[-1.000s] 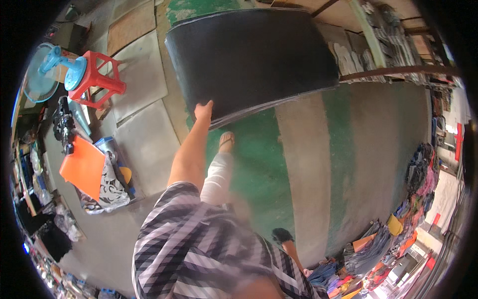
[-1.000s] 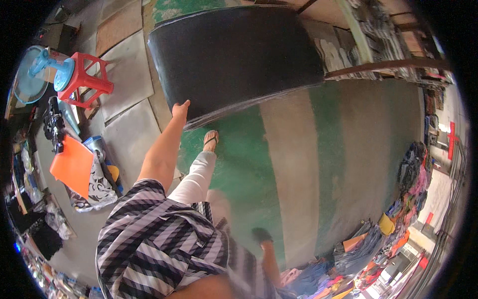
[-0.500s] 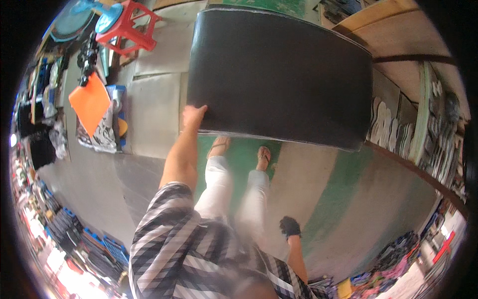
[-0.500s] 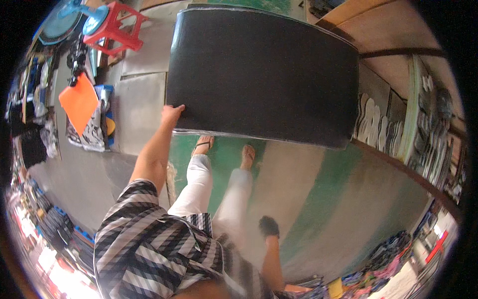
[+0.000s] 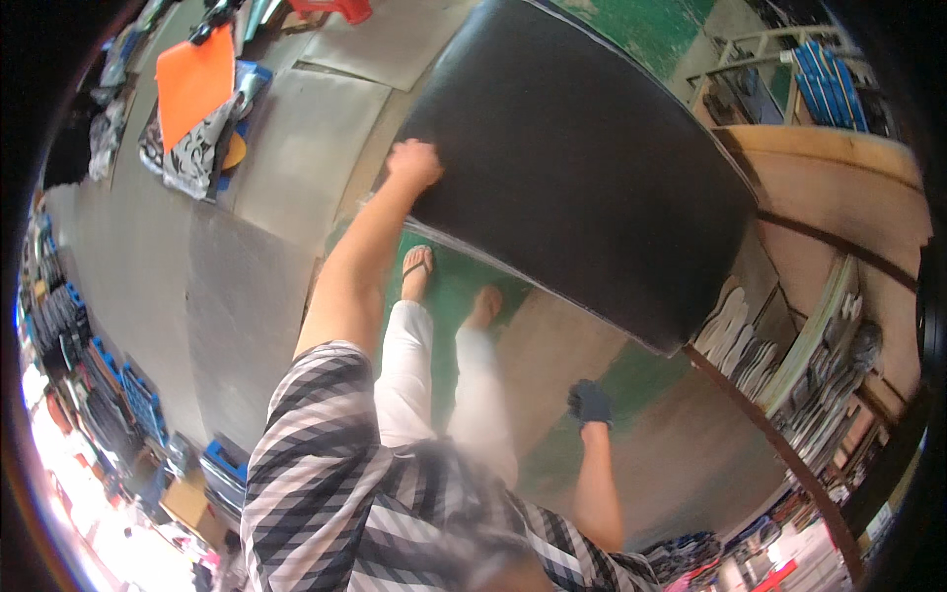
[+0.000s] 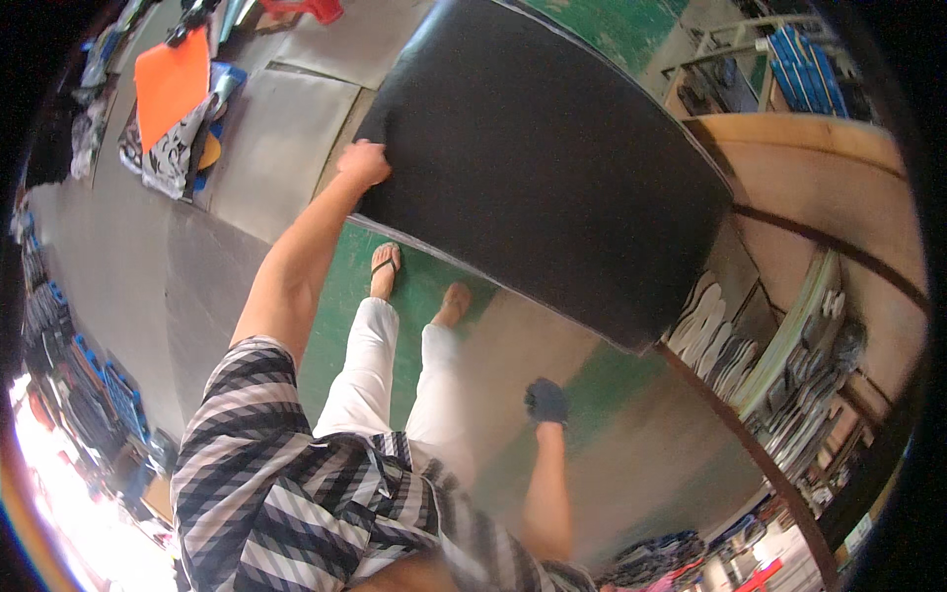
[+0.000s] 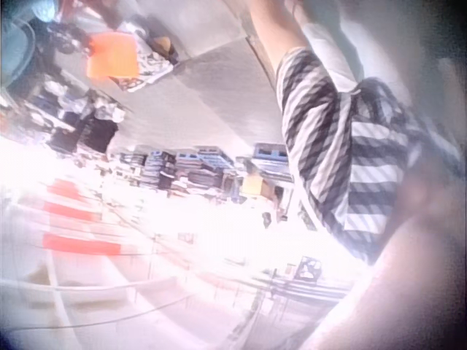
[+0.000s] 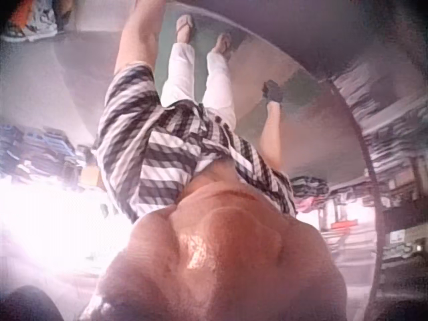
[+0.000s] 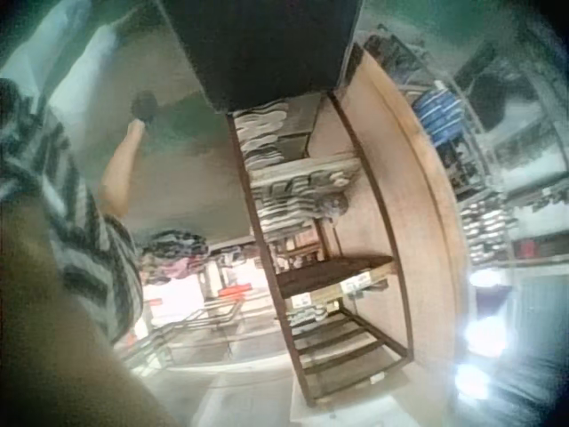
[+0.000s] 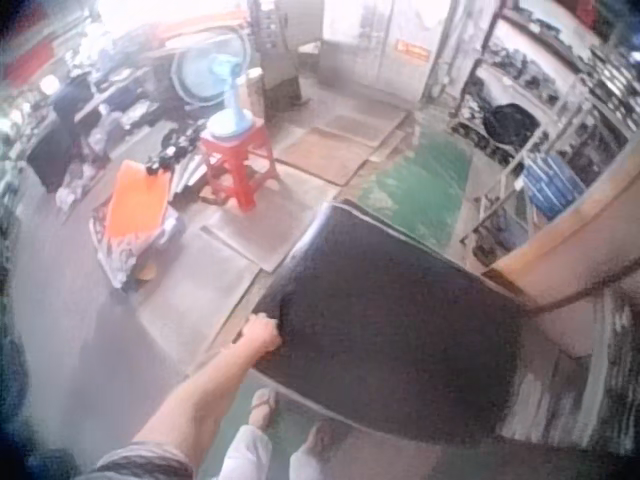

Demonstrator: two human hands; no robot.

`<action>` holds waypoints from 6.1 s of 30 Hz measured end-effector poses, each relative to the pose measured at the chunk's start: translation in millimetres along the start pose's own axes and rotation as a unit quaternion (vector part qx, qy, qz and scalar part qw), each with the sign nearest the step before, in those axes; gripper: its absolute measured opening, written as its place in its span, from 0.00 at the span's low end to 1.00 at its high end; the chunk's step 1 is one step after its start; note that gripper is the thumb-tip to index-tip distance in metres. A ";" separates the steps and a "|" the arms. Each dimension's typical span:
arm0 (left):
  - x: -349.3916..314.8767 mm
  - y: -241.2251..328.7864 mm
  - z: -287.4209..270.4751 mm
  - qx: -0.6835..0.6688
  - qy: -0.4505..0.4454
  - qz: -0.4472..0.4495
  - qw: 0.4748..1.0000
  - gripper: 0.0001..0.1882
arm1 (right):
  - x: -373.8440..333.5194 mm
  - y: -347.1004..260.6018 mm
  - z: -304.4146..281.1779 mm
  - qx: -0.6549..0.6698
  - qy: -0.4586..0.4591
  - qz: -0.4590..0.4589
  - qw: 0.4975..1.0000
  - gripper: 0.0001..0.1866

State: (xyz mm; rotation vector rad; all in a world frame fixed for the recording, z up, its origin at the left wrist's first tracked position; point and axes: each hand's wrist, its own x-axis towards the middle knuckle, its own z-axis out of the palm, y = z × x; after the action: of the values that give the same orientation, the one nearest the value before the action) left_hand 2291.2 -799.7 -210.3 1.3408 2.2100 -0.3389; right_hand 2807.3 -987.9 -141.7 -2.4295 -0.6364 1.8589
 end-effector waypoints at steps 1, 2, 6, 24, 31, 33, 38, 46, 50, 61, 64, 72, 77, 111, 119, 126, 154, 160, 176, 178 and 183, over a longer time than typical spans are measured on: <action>-1.4 8.9 -6.1 -0.090 -0.032 0.005 0.995 0.17 | 2.3 -8.4 17.1 -0.049 -0.005 -0.005 0.999 0.11; -9.2 20.3 -7.9 -0.156 0.018 0.011 0.988 0.15 | 3.2 -18.7 37.6 -0.097 -0.011 -0.011 0.995 0.12; -46.7 66.7 -26.9 -0.281 0.030 0.045 0.958 0.12 | -8.4 -70.4 119.5 -0.342 0.053 -0.266 0.900 0.40; -55.7 -22.9 9.7 -0.423 0.172 -0.063 0.888 0.17 | 22.7 -164.0 227.4 -0.549 -0.051 -0.391 0.737 0.18; -38.8 -44.7 66.2 -0.287 -0.021 -0.159 0.944 0.43 | 21.4 1.8 179.9 -0.479 -0.110 -0.223 0.842 0.17; -38.2 -35.2 65.2 -0.266 -0.029 -0.153 0.951 0.44 | 22.4 9.4 175.1 -0.424 -0.131 -0.179 0.878 0.16; -40.5 -27.1 48.4 -0.285 -0.075 -0.156 0.943 0.37 | 36.4 -44.7 173.5 -0.522 -0.109 -0.312 0.786 0.13; -37.4 -41.2 25.4 -0.376 -0.063 -0.222 0.897 0.32 | 22.7 -153.5 197.5 -0.398 -0.057 -0.352 0.845 0.16; -32.2 -23.1 -7.4 -0.281 -0.129 -0.024 0.951 0.28 | -14.8 -198.4 231.8 -0.540 0.004 -0.324 0.777 0.25; -150.4 178.3 -76.7 -0.327 -0.002 -0.001 0.945 0.24 | 9.1 -240.9 150.4 -0.541 -0.012 -0.486 0.686 0.27; -180.1 203.4 -84.3 -0.307 0.035 0.013 0.951 0.24 | 4.1 -235.2 110.0 -0.583 -0.003 -0.438 0.684 0.26; -286.7 249.1 -107.3 -0.321 0.066 0.144 0.934 0.23 | -80.8 -205.8 -11.5 -0.497 0.138 -0.644 0.566 0.19; -345.0 224.7 -115.2 -0.321 0.086 0.199 0.922 0.22 | -126.1 -178.2 -38.2 -0.580 0.110 -0.609 0.530 0.15; -578.5 -415.7 -87.7 -0.718 0.088 0.185 0.666 0.20 | -410.7 39.8 456.3 -0.418 0.058 -0.699 0.578 0.26; -582.8 -936.0 3.9 -0.515 0.490 -0.105 0.695 0.16 | -471.6 -60.8 867.9 -0.349 -0.043 -0.711 0.609 0.31; -686.6 -1111.0 268.5 -0.630 0.364 -0.491 0.479 0.08 | -654.7 -94.4 1091.1 -0.379 0.016 -0.767 0.518 0.35; -47.9 -1914.8 -336.2 -0.765 0.206 0.057 0.607 0.22 | -855.4 -490.5 1677.2 0.091 0.156 -0.840 0.511 0.26; 115.9 -2005.1 -475.8 -0.729 0.281 0.128 0.611 0.18 | -818.3 -575.3 1749.7 0.131 0.177 -0.758 0.615 0.29; 600.6 -2040.4 -847.3 -0.638 0.109 0.307 0.698 0.15 | -665.1 -817.8 1902.4 0.412 0.137 -0.569 0.698 0.23; 642.7 -2046.3 -867.7 -0.637 0.103 0.280 0.711 0.15 | -645.6 -872.5 1923.9 0.410 0.119 -0.556 0.713 0.21; 763.2 -2064.6 -970.0 -0.683 0.114 0.305 0.654 0.14 | -614.9 -1046.2 1965.1 0.387 0.238 -0.580 0.675 0.20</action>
State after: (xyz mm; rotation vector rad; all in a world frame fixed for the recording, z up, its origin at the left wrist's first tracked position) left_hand -99.6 -761.8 51.6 1.0040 1.2309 1.5112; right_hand 533.2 -679.8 118.7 -1.2145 -0.7935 0.6464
